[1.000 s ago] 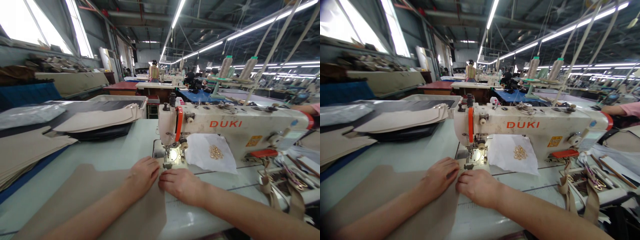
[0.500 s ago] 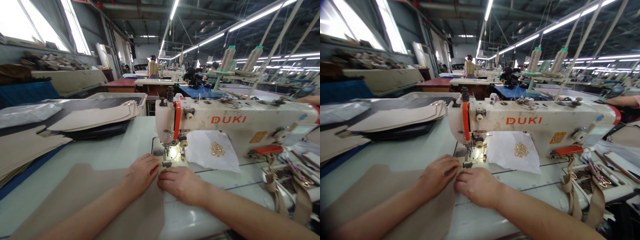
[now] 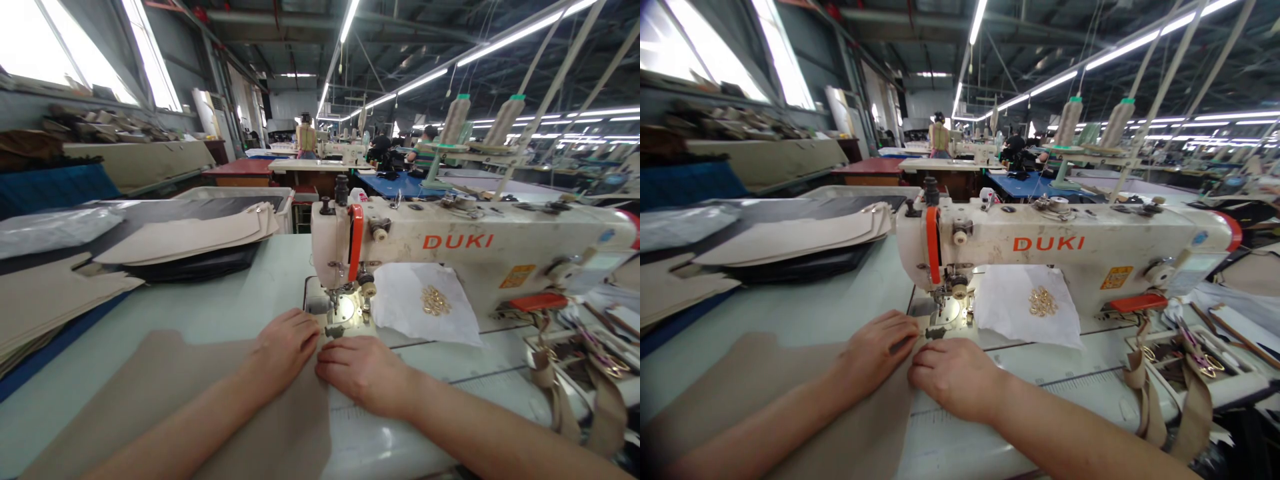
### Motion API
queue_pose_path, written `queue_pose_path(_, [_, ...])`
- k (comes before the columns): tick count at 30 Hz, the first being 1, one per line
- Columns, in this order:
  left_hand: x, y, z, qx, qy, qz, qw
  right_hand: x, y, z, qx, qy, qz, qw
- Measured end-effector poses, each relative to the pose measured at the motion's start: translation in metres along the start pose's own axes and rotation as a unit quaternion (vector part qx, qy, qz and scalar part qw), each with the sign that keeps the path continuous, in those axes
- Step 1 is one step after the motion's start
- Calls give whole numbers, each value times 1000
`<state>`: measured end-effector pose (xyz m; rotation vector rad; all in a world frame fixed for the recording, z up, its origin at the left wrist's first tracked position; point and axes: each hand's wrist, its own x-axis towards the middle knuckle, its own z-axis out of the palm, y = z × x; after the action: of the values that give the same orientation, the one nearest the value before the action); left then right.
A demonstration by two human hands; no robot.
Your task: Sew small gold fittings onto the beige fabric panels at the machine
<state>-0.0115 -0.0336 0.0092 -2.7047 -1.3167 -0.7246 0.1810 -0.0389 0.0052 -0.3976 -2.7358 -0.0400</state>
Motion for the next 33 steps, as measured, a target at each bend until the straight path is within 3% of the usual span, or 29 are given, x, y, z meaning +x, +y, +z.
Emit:
queue_pose_path(6, [3,0,-2,12,-28,0,1000,0,0,1,-1,-2,4,1000])
queue_pose_path(17, [0,0,3,-17,64,30,997,1,-1,-1,-7,-16,10,1000])
queue_pose_path(33, [-1,1,5,-21,66,26,997,0,0,3,-5,7,10,1000])
